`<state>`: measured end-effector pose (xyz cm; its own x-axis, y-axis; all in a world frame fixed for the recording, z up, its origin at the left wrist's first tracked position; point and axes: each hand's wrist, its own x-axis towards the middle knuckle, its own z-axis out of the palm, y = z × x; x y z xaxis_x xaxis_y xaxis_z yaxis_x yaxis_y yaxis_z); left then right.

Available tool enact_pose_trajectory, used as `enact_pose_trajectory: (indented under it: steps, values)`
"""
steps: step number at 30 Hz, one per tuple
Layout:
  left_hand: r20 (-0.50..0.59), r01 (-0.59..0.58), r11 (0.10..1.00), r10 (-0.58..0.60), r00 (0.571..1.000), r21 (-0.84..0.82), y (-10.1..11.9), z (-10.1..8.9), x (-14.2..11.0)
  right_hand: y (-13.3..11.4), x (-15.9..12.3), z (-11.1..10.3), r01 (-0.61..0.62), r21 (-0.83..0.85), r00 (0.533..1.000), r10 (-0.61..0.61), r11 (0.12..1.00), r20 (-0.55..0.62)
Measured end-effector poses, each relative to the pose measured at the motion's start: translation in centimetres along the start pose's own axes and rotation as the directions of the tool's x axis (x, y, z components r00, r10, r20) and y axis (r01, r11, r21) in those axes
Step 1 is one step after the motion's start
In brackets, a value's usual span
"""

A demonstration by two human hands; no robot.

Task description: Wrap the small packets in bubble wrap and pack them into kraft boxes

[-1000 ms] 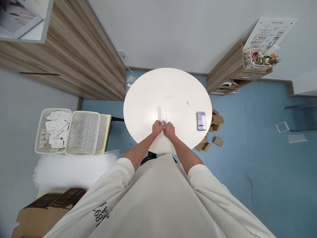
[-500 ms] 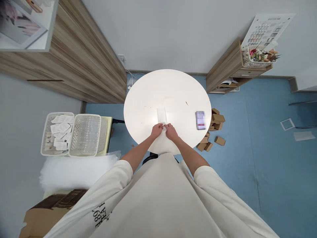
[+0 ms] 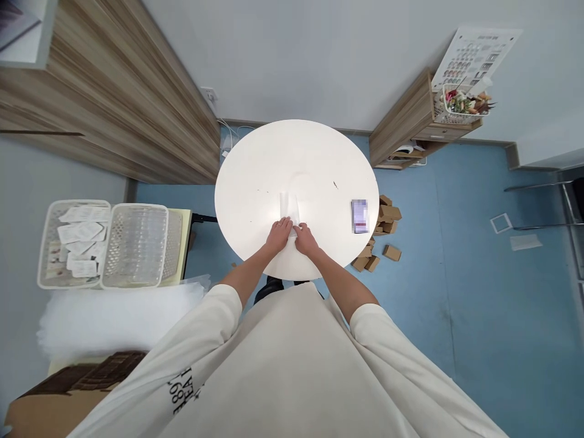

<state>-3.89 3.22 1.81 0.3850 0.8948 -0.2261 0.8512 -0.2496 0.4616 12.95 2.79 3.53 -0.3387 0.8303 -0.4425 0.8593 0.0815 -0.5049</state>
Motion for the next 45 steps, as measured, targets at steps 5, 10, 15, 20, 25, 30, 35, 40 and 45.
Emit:
enact_pose_trajectory:
  steps: [5,10,15,20,25,30,35,40,45]
  values:
    - [0.079,-0.025,0.999,0.028,0.996,-0.035,0.0,-1.0,-0.9,0.0,-0.9,-0.1,0.037,-0.017,0.999,-0.036,0.999,0.031]
    - [0.162,0.041,0.994,-0.024,0.986,-0.098,0.7,-2.0,-2.4,-0.5,-1.6,-0.8,0.091,-0.146,0.995,-0.083,0.985,0.057]
    - [0.247,0.042,0.992,-0.011,0.969,-0.120,0.4,-2.8,-2.6,-0.7,-1.4,-1.7,0.150,-0.197,0.982,-0.123,0.969,0.143]
    - [0.283,0.069,0.979,-0.013,0.959,-0.192,-0.3,-3.2,-2.8,-1.1,-0.6,-2.9,0.158,-0.194,0.967,-0.111,0.968,0.230]
    - [0.226,0.278,0.903,-0.211,0.951,-0.326,-0.4,-2.9,-2.6,-1.2,1.1,-4.1,0.157,-0.178,0.963,-0.111,0.971,0.246]
    - [0.149,0.429,0.693,-0.427,0.892,-0.579,0.0,-1.7,-2.2,-1.0,3.5,-4.3,0.074,-0.159,0.980,-0.042,0.985,0.196]
    - [0.019,0.370,0.709,-0.450,0.893,-0.600,0.8,-0.3,-3.3,-1.0,5.4,-3.4,-0.044,-0.101,0.993,0.055,0.994,0.107]
    - [0.039,0.304,0.866,-0.315,0.948,-0.397,0.9,-0.1,-3.9,-0.9,6.1,-2.2,-0.143,0.050,0.989,0.144,0.989,-0.032]
    - [0.127,0.308,0.928,-0.286,0.950,-0.212,0.6,-0.6,-3.8,-0.7,5.1,-0.9,-0.194,0.100,0.970,0.207,0.976,-0.131]
